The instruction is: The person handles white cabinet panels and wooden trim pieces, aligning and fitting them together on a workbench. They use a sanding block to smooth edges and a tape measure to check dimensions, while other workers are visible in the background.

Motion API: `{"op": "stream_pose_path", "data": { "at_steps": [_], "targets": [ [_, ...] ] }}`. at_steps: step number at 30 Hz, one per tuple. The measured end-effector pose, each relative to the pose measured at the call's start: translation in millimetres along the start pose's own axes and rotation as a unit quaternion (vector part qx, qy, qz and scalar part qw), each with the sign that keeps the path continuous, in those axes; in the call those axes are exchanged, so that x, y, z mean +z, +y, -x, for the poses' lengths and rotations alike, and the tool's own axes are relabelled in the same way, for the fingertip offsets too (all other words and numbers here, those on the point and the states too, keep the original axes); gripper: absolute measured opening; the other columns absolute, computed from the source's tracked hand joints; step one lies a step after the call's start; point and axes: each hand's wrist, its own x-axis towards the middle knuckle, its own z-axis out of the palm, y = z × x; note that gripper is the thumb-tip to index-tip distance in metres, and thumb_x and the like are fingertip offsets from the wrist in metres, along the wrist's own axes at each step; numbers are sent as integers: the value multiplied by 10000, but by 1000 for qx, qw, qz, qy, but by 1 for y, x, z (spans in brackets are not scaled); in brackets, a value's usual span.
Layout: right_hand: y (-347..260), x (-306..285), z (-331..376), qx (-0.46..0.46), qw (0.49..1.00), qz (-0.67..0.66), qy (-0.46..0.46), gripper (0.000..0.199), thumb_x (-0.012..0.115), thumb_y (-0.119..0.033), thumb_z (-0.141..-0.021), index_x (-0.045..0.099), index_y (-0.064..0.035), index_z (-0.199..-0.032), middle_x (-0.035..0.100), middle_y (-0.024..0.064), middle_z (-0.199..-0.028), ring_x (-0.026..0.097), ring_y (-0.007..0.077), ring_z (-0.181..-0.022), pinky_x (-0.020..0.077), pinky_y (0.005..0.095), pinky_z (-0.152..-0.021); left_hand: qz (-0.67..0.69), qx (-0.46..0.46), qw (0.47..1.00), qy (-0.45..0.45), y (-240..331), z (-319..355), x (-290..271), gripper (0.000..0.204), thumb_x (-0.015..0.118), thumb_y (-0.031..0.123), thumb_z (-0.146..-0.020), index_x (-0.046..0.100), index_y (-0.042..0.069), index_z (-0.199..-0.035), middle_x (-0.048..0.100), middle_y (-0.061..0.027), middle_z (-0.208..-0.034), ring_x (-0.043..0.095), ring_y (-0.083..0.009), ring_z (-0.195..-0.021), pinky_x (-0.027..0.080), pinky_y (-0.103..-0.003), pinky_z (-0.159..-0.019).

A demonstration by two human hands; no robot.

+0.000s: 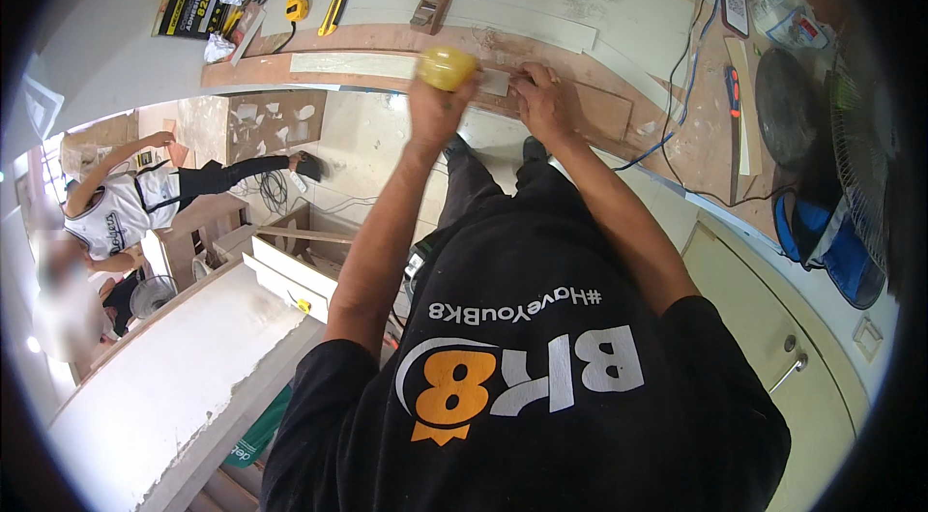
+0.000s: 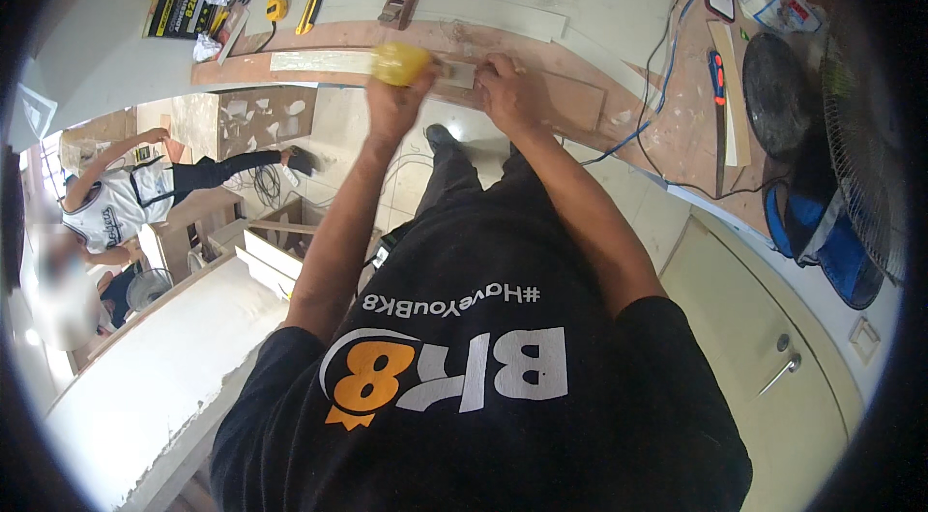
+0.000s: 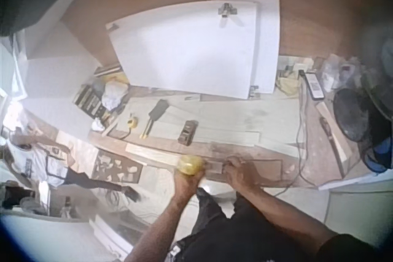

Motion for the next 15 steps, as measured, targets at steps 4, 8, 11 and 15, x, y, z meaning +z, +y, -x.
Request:
{"op": "stream_pose_path", "data": {
  "at_steps": [4,8,11,15],
  "targets": [
    [-2,-12,13,-47,997,56,-30,367,749,-45,-874,782,-88,-1236,623,137,-1380,588,380,-1270,502,501,-1069,-28,17,999,-4,10,-11,14,179,816,110,-924,792,27,-1080,807,-129,-987,775,-262,-934,594,-386,-856],
    [-7,-17,24,-41,994,78,-59,345,698,-102,-946,774,-104,-1283,576,119,-1469,524,360,-1380,477,536,-1112,9,-32,999,0,4,-17,-1,176,805,106,-945,786,-9,-1077,812,-131,-996,780,-222,-921,598,-358,-832],
    [-9,-17,25,-31,993,91,-66,321,673,-129,-976,774,-109,-1280,564,110,-1492,516,356,-1403,466,563,-1121,24,-12,999,-17,5,-8,17,239,853,157,-873,783,42,-1071,766,-166,-1045,757,-342,-980,595,-426,-869],
    [-7,-16,28,-1,993,79,-92,314,663,-137,-984,771,-111,-1278,565,120,-1493,554,373,-1365,477,553,-1115,-23,5,998,-58,8,-7,36,305,879,202,-850,768,39,-1083,728,-193,-1088,741,-390,-1010,587,-448,-873]
  ]
}}
